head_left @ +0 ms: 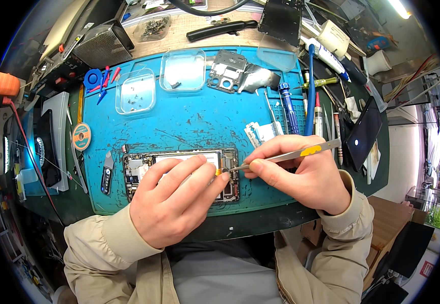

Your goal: The person works on a disassembled smartphone, using tweezers to connect a small ribbon cable to the motherboard. They then place the back cover onto the device and briefly test the screen. Finally, they pick up a different smartphone and interact with its touchscreen.

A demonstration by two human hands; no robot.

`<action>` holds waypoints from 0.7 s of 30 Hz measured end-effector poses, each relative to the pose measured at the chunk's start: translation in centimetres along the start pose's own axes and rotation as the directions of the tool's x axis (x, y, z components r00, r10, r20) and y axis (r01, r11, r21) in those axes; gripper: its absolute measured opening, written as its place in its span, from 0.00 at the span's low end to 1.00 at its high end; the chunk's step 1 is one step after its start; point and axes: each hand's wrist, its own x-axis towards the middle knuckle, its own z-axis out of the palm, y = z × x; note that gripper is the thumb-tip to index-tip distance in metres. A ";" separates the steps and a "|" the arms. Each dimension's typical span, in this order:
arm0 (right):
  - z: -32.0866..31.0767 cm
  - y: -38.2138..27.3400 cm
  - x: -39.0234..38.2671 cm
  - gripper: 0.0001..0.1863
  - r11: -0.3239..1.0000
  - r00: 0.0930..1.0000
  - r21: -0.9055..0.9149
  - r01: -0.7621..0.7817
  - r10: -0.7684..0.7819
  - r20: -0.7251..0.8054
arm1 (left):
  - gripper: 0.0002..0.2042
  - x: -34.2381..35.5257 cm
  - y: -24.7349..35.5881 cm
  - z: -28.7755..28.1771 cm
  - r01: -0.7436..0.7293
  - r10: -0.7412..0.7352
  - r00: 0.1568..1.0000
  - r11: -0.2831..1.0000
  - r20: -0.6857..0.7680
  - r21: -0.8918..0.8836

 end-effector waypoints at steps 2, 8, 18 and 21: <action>0.0 0.0 -0.1 0.08 1.000 1.000 -0.004 0.013 -0.013 0.005 | 0.19 0.1 0.1 -0.1 0.007 -0.007 1.000 1.000 0.017 -0.008; 0.0 0.1 0.1 0.07 1.000 1.000 -0.010 0.023 -0.023 0.009 | 0.19 0.1 0.3 -0.2 0.021 -0.021 1.000 1.000 0.017 0.006; 0.5 0.8 0.1 0.08 0.998 0.996 0.019 0.068 -0.067 -0.055 | 0.20 -0.3 0.3 0.2 0.006 -0.005 1.000 0.999 -0.007 0.039; 0.6 0.8 0.0 0.08 0.996 0.994 0.055 0.073 -0.069 -0.082 | 0.20 -0.2 0.4 0.0 0.015 -0.016 1.000 0.999 0.018 0.032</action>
